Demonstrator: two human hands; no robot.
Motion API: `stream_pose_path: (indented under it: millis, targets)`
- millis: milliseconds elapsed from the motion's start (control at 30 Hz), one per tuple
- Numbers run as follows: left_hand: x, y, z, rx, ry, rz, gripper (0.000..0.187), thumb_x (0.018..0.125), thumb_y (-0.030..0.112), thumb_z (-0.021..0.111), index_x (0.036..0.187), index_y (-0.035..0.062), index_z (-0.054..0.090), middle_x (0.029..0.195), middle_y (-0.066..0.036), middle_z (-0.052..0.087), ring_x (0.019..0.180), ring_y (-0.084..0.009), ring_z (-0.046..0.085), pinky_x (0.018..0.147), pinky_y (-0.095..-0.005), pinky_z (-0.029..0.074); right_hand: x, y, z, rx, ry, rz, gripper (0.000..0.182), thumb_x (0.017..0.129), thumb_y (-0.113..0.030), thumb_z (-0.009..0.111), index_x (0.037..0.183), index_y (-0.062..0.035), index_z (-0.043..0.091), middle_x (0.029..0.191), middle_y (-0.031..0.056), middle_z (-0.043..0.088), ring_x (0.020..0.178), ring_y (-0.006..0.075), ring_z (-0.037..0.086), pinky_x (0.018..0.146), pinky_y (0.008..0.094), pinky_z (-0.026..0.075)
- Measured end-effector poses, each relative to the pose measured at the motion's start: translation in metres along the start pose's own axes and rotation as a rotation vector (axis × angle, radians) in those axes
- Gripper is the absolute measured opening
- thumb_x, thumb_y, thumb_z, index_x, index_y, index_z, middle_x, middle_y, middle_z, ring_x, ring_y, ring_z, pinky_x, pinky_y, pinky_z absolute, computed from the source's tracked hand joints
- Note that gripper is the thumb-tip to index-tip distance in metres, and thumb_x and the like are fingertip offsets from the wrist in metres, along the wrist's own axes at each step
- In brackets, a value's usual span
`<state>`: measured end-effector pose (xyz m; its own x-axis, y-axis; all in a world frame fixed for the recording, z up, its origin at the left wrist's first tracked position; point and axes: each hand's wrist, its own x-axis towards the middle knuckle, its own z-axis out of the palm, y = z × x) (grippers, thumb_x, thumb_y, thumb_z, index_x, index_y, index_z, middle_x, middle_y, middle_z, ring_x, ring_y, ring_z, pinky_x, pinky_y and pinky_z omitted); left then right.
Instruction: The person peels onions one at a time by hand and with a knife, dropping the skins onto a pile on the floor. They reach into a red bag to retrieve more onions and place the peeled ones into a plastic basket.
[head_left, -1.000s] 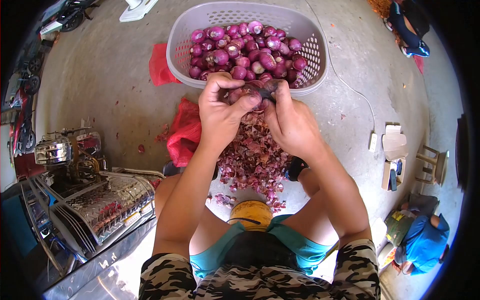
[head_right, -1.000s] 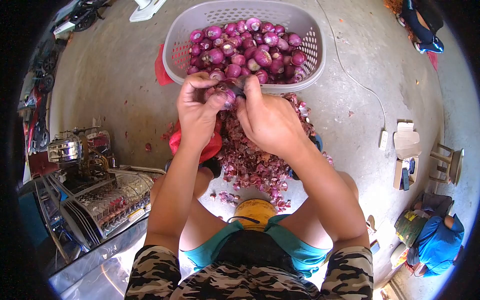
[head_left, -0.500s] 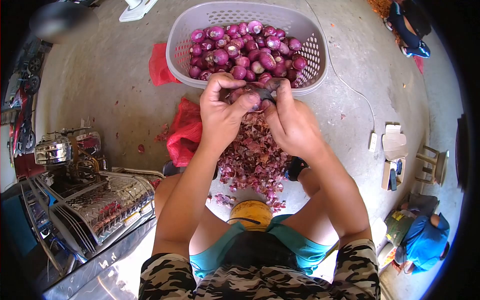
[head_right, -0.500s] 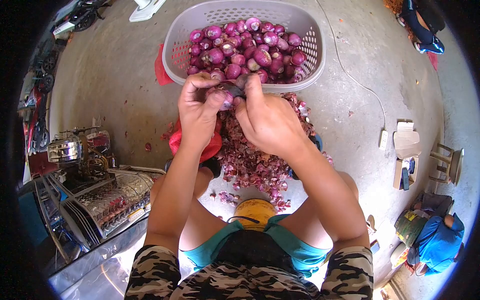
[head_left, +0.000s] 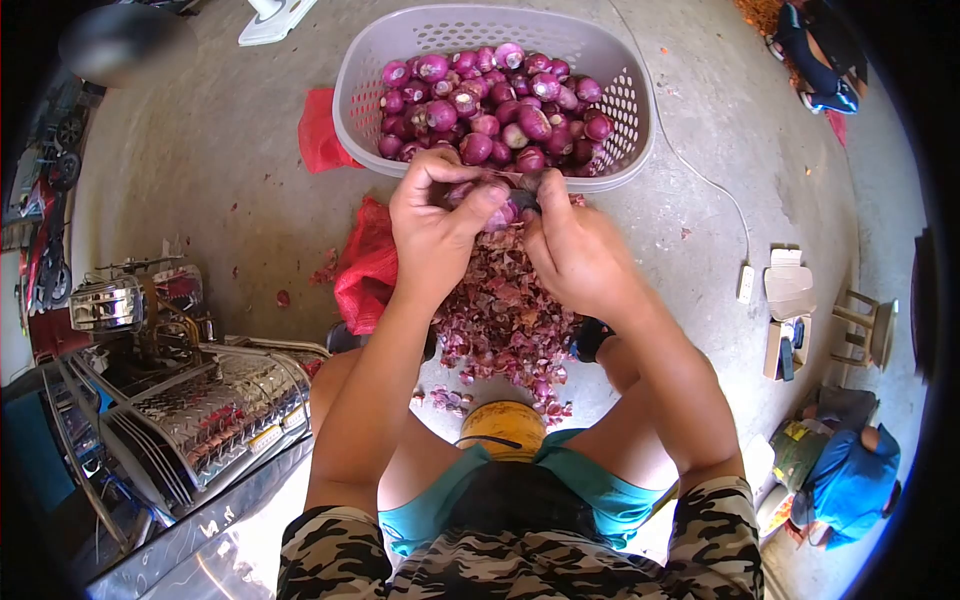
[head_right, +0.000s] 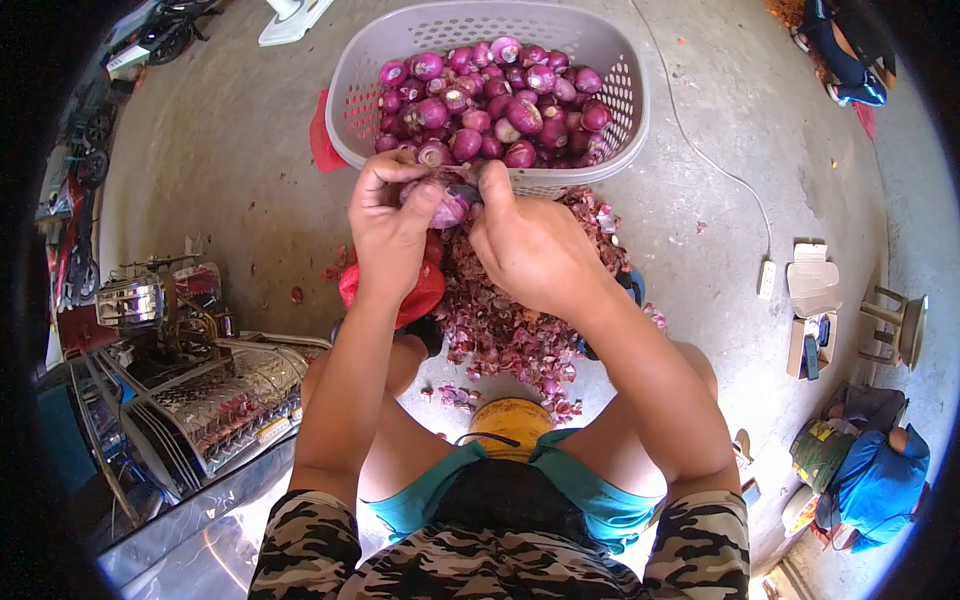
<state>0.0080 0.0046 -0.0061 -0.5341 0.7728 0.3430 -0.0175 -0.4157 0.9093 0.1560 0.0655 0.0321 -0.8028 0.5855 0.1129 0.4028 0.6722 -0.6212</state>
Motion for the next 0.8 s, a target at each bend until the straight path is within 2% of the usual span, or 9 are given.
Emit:
stream_pose_path:
  millis: [67, 167, 200, 300, 400, 500, 600, 700, 800]
  targets:
    - [0.002, 0.0, -0.002, -0.013, -0.003, 0.036, 0.024, 0.076, 0.005, 0.074, 0.089, 0.0028, 0.054, 0.091, -0.002, 0.051, 0.083, -0.0087, 0.048, 0.075, -0.0236, 0.042, -0.003, 0.0, 0.007, 0.064, 0.066, -0.016, 0.046, 0.086, -0.014, 0.049, 0.115, 0.0146, 0.027, 0.062, 0.0259, 0.055, 0.059, 0.0443, 0.056, 0.053, 0.0519, 0.043]
    - [-0.011, 0.0, 0.008, -0.291, 0.169, -0.31, 0.018, 0.084, 0.011, 0.068, 0.092, 0.0032, 0.054, 0.093, -0.001, 0.053, 0.086, -0.0082, 0.049, 0.077, -0.0237, 0.042, -0.002, 0.002, 0.025, 0.216, 0.208, -0.024, 0.044, 0.087, -0.012, 0.049, 0.114, 0.0145, 0.027, 0.062, 0.026, 0.055, 0.06, 0.0449, 0.056, 0.054, 0.0515, 0.043]
    - [-0.012, -0.001, 0.008, -0.233, 0.159, -0.314, 0.016, 0.089, 0.016, 0.063, 0.096, 0.0036, 0.055, 0.094, 0.0, 0.054, 0.086, -0.0073, 0.049, 0.077, -0.0234, 0.042, -0.002, 0.002, 0.026, 0.233, 0.19, 0.003, 0.043, 0.089, -0.013, 0.049, 0.114, 0.014, 0.027, 0.063, 0.0262, 0.055, 0.061, 0.0457, 0.056, 0.055, 0.0514, 0.043]
    - [-0.009, 0.001, 0.006, -0.26, 0.161, -0.322, 0.017, 0.088, 0.016, 0.063, 0.097, 0.0039, 0.055, 0.094, 0.0, 0.055, 0.086, -0.007, 0.049, 0.077, -0.0236, 0.042, 0.001, 0.005, 0.022, 0.226, 0.2, 0.052, 0.045, 0.089, -0.014, 0.049, 0.117, 0.0145, 0.027, 0.063, 0.0255, 0.055, 0.061, 0.0455, 0.056, 0.056, 0.051, 0.043]
    - [-0.008, 0.0, 0.006, -0.304, 0.165, -0.314, 0.016, 0.089, 0.016, 0.062, 0.098, 0.0039, 0.056, 0.094, -0.001, 0.056, 0.084, -0.007, 0.05, 0.076, -0.0236, 0.043, 0.0, 0.011, 0.023, 0.226, 0.361, -0.042, 0.048, 0.089, -0.015, 0.05, 0.12, 0.015, 0.028, 0.063, 0.0253, 0.056, 0.061, 0.0449, 0.057, 0.056, 0.0509, 0.043]
    - [-0.007, -0.001, 0.002, -0.331, 0.096, -0.315, 0.02, 0.096, 0.021, 0.05, 0.104, 0.003, 0.054, 0.104, -0.007, 0.059, 0.093, -0.0147, 0.059, 0.083, -0.0309, 0.049, -0.002, 0.01, 0.017, 0.248, 0.306, -0.028, 0.051, 0.088, -0.016, 0.051, 0.122, 0.0155, 0.028, 0.062, 0.0245, 0.056, 0.06, 0.044, 0.057, 0.055, 0.05, 0.043]
    - [-0.005, 0.004, 0.007, -0.332, 0.098, -0.382, 0.025, 0.097, 0.024, 0.048, 0.107, 0.0017, 0.054, 0.103, -0.008, 0.06, 0.091, -0.0153, 0.059, 0.083, -0.0304, 0.049, -0.001, 0.008, 0.01, 0.212, 0.231, 0.011, 0.052, 0.087, -0.017, 0.052, 0.121, 0.0157, 0.028, 0.06, 0.0239, 0.056, 0.058, 0.0437, 0.057, 0.052, 0.0498, 0.044]
    - [-0.006, 0.003, 0.007, -0.305, 0.08, -0.388, 0.028, 0.097, 0.025, 0.047, 0.109, 0.0005, 0.055, 0.101, -0.008, 0.061, 0.092, -0.0151, 0.06, 0.082, -0.0297, 0.049, -0.001, 0.006, 0.011, 0.096, 0.249, -0.024, 0.051, 0.086, -0.017, 0.053, 0.118, 0.0153, 0.031, 0.059, 0.023, 0.055, 0.055, 0.0429, 0.057, 0.05, 0.0498, 0.044]
    - [-0.004, 0.007, 0.012, -0.308, 0.156, -0.403, 0.022, 0.092, 0.023, 0.059, 0.098, 0.0011, 0.06, 0.09, -0.002, 0.061, 0.079, -0.0073, 0.055, 0.072, -0.0224, 0.046, 0.0, 0.003, 0.008, 0.047, 0.221, -0.069, 0.049, 0.085, -0.018, 0.054, 0.115, 0.0147, 0.033, 0.058, 0.0224, 0.056, 0.054, 0.0418, 0.057, 0.049, 0.05, 0.044]
